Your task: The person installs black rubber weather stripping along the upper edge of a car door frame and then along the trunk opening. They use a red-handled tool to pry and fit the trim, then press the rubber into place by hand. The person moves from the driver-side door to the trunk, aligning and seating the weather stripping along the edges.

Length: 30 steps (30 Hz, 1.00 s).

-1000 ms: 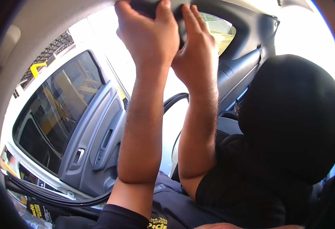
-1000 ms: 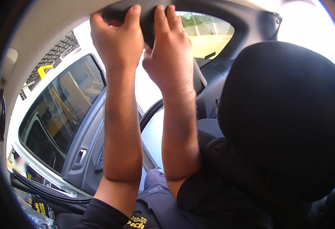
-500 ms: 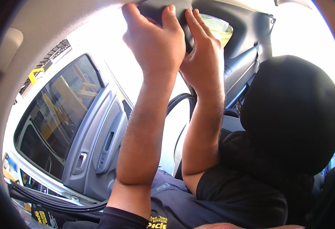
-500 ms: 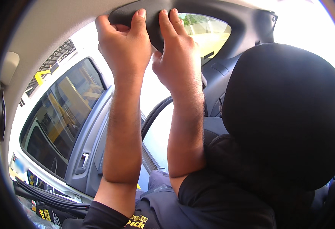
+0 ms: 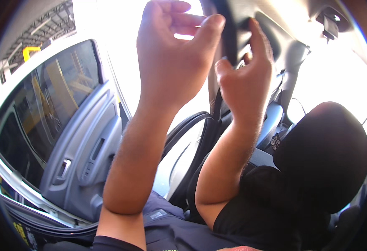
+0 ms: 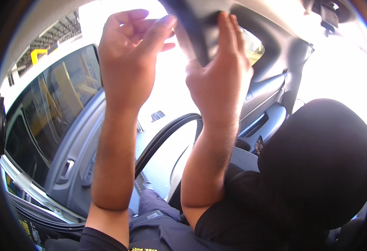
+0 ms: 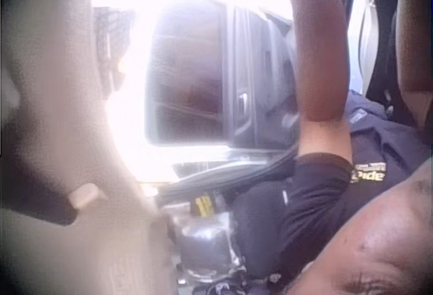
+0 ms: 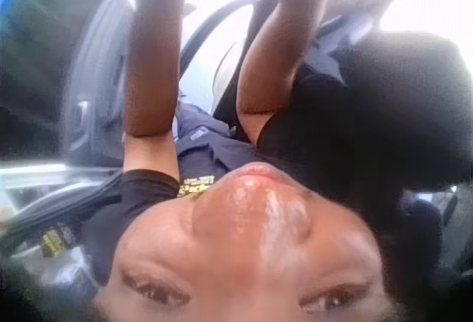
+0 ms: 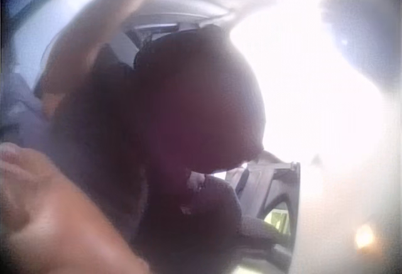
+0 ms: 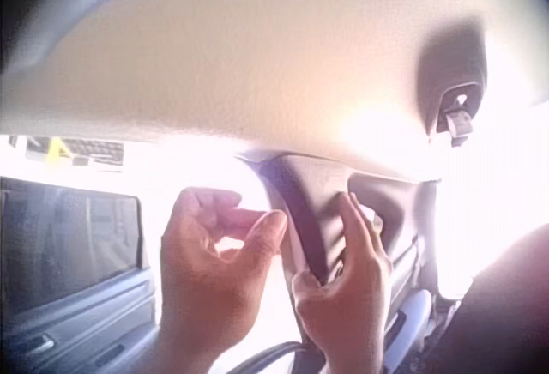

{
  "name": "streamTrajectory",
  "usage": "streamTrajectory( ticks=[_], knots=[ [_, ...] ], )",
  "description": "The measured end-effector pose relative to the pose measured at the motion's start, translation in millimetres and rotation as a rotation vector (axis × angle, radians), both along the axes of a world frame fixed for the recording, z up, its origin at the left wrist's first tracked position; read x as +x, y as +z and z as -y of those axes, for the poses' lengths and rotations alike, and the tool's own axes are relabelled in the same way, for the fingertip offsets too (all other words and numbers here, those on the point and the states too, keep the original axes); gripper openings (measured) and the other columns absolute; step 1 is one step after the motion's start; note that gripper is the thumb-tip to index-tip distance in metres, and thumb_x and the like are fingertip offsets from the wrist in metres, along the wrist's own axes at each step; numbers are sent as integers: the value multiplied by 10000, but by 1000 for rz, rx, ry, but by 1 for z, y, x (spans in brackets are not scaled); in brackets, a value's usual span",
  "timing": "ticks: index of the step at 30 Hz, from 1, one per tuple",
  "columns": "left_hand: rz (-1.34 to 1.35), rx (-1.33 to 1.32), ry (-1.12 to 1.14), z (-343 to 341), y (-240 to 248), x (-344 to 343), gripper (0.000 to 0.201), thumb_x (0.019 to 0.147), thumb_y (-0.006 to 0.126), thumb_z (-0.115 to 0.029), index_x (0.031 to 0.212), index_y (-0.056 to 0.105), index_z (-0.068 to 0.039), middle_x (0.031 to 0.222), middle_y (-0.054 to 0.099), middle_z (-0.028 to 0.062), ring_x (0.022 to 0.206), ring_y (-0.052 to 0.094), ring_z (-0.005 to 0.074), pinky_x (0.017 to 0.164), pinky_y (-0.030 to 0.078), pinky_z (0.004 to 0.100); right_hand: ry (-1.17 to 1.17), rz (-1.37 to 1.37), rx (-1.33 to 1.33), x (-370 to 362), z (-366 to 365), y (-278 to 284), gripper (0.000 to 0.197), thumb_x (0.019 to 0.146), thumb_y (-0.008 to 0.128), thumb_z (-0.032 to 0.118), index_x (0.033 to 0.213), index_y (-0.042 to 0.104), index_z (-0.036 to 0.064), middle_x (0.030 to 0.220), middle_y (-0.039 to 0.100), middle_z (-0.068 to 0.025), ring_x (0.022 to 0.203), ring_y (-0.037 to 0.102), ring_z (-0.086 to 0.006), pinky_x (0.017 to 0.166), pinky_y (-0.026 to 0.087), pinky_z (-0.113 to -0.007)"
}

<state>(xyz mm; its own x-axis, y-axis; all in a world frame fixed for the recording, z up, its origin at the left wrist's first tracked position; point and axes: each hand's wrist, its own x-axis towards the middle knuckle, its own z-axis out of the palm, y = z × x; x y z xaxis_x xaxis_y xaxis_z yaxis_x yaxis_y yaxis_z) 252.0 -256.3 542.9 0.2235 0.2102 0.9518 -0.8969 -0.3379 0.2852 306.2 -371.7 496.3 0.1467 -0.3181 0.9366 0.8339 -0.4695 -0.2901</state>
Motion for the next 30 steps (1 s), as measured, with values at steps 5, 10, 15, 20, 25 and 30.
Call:
streamTrajectory(
  ticks=[5,10,15,20,25,30],
  knots=[
    [-212,195,228,-75,-41,-8,138,970,753,-105,1012,653,-21,887,689,43,829,717,133,691,596,292,131,-52,-2,-4,-13,-3,768,763,660,-41,1512,501,-90,1411,626,-293,1319,636,-391,1051,568,-419],
    [-321,420,116,-109,-71,16,101,957,740,-99,961,664,-33,875,719,73,838,731,134,686,584,286,119,-13,-3,-4,-24,-5,758,752,692,-16,1486,525,-102,1383,648,-257,1280,657,-393,1001,593,-447],
    [-88,449,68,-99,-70,62,390,830,819,-84,1142,623,41,1024,707,261,960,721,435,907,559,482,73,31,83,2,-30,-8,707,711,675,-39,1402,586,-156,1291,685,-244,1139,690,-304,868,623,-344],
    [145,414,58,-75,-62,105,545,786,863,-64,1225,553,28,1046,689,264,994,706,434,911,554,524,15,109,57,13,-28,-11,667,744,655,-81,1390,545,-207,1231,700,-256,1081,716,-308,905,602,-358],
    [-25,476,-109,-69,-55,116,483,794,824,-21,1180,538,29,1027,685,269,977,702,452,858,568,520,38,151,20,19,-25,-15,689,744,696,-92,1397,519,-222,1219,692,-250,1061,715,-299,821,617,-329],
    [-103,518,-213,-79,-58,105,382,946,670,-1,1238,427,33,991,707,302,933,745,440,822,603,481,-63,143,2,17,-22,-17,622,758,709,-100,1351,559,-208,1221,695,-243,1040,727,-295,847,609,-329]
  ],
)
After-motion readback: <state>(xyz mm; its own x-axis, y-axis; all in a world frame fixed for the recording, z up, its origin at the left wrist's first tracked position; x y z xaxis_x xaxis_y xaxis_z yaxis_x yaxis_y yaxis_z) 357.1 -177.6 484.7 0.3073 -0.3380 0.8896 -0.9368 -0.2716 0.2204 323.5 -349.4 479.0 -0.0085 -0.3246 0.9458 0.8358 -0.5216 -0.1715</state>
